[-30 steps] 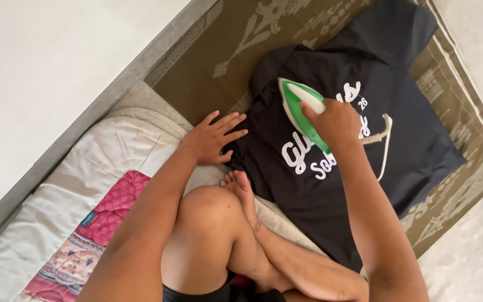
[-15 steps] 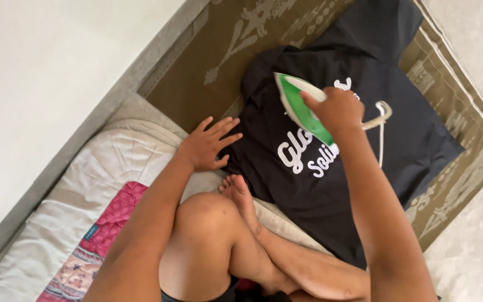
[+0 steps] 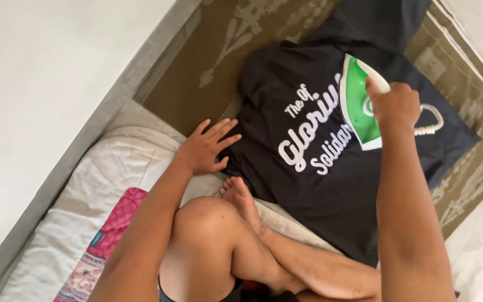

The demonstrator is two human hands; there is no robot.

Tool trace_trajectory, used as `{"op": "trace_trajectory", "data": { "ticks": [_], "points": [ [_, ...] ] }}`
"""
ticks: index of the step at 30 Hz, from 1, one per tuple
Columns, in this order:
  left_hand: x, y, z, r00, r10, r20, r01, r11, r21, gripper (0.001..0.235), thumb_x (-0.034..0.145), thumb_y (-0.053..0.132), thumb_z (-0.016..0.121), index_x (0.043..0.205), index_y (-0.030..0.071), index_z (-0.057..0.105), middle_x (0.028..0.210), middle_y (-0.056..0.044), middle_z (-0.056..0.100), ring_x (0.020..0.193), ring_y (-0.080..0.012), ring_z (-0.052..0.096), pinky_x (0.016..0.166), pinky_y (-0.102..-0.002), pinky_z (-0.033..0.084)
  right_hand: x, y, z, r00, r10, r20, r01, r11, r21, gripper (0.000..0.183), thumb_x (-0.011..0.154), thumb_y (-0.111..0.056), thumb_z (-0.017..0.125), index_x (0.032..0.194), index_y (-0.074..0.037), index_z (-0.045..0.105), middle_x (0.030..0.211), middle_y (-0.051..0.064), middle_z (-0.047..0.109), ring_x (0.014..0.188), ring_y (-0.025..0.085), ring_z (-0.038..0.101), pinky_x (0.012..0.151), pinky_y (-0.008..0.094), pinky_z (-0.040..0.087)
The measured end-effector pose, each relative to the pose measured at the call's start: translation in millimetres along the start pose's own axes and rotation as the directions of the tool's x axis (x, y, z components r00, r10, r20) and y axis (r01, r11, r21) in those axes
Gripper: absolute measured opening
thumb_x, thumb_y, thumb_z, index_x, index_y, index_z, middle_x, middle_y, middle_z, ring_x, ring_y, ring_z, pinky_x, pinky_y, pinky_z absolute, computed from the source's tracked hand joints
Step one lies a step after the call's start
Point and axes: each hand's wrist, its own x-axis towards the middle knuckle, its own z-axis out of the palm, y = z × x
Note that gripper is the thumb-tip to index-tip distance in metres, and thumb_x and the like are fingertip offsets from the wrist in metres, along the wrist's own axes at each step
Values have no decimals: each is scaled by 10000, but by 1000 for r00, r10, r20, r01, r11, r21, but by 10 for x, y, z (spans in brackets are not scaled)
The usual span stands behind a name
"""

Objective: The person irons a black shirt laid out on a bed using a green and white iron. They smooth the fabric with one hand while moving the iron with the other, then flip the shirt to iron the other side before folding it.

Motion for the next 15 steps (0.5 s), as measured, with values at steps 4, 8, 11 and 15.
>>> {"op": "trace_trajectory", "data": {
  "ticks": [4, 8, 11, 15],
  "points": [
    [38, 29, -3, 999, -3, -43, 2, 1000, -31, 614, 806, 361, 500, 1384, 216, 353, 1495, -48, 229, 1361, -210, 254, 1025, -498, 263, 349, 506, 113, 975, 221, -3, -219, 970, 109, 686, 899, -704, 531, 946, -30, 645, 1002, 195, 596, 934, 398, 562, 710, 527, 451],
    [23, 39, 3, 999, -31, -42, 30, 999, -17, 607, 794, 375, 499, 1369, 222, 379, 1486, -50, 254, 1358, -198, 267, 1027, -487, 274, 483, 946, 241, 948, 309, -77, -296, 945, 141, 717, 898, -703, 572, 981, 7, 631, 1064, 232, 582, 983, 421, 537, 769, 539, 428],
    [45, 36, -2, 999, -32, -39, 32, 999, -1, 608, 796, 382, 490, 1372, 228, 373, 1491, -50, 244, 1358, -199, 267, 1028, -485, 268, 550, 1085, 234, 931, 358, -75, -340, 923, 183, 689, 889, -689, 587, 953, -4, 622, 1057, 218, 582, 953, 419, 554, 748, 531, 442],
    [74, 65, -12, 998, -25, -61, 25, 1000, 6, 619, 751, 364, 538, 1343, 225, 424, 1475, -56, 295, 1338, -204, 321, 1017, -471, 281, 598, 1316, 294, 922, 377, -95, -359, 919, 160, 761, 880, -700, 592, 1047, 42, 598, 1073, 258, 580, 988, 437, 542, 785, 517, 428]
  ]
}}
